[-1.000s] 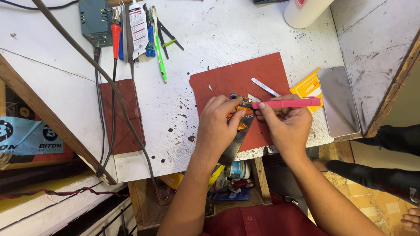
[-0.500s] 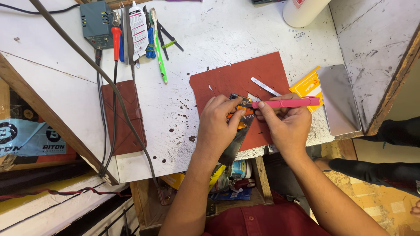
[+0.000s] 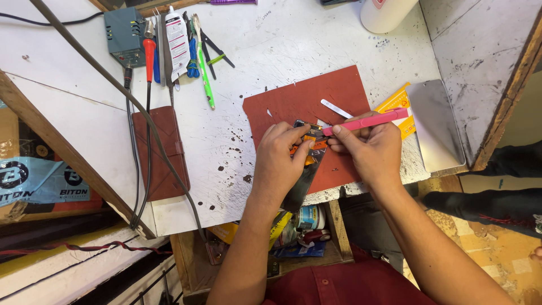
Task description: The person uses tweezers and a blade to peel away the internal components and adhesive from a mobile phone screen assembly.
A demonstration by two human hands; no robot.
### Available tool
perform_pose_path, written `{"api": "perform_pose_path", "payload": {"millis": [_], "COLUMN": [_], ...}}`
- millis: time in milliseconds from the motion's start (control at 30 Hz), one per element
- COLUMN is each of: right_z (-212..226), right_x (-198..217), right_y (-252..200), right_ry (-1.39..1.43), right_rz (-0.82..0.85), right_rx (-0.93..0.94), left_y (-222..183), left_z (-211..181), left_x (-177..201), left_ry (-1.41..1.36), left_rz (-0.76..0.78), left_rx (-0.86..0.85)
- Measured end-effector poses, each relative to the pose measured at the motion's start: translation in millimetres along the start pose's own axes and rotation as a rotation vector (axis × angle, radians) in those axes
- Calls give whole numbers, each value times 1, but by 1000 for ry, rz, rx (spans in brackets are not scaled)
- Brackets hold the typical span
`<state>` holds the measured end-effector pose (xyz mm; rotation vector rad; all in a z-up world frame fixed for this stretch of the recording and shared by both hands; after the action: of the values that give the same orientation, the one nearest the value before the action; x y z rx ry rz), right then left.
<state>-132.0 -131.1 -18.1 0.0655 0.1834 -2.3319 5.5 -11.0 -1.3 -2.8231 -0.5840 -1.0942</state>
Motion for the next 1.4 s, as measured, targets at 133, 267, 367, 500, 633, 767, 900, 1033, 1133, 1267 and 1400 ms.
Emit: {"api": "perform_pose_path", "payload": {"millis": [133,267,367,500,633,767,900,1033,1133,1267,1400], "right_z": [2,1,4,5,2,1,3,4,5,6,7], "right_x": [1,3,4,5,0,-4,-7,-8,-9,-8,-7], "right_y": [2,5,7,6,0,-3,-5,-7,-8,-7,-6], "right_ry": [-6,22,44,39,75,4,-41,-71,-101,-93,-43], "right_rz": [-3,2,12,12,3,-18,-33,-43,-41,-41,-20], "right_rx": [-61,-105,-123,-149,-25,-13,14,38,56,52,45], "left_y": [0,0,1,1,-1,-2,-2,-2,-2,-2,-2], "left_z": [1,3,2,0,0,-1,-1,-1,-1,-2,-4], "left_x": [-1,-2,-1,0,2,2,2,3,3,4,4], "left_ry": [-1,1,22,-25,-59,-56,-68,-72,-73,-69,-63], "left_rz": [0,5,-35,-3,-3,-4,7,15,9,5,6], "left_rx": [-5,-2,-29,25,25,31,51,57,54,47,53]}}
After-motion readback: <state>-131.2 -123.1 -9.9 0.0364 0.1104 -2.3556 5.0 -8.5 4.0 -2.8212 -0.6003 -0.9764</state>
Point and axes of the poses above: each hand's wrist, its own y-axis towards the middle knuckle, its own x-axis out of the back of the hand, z = x × y, the point moved 1 cm from there along y, towards the middle knuckle, and after that the axes turned 14 degrees about z, right-handed, at the moved point
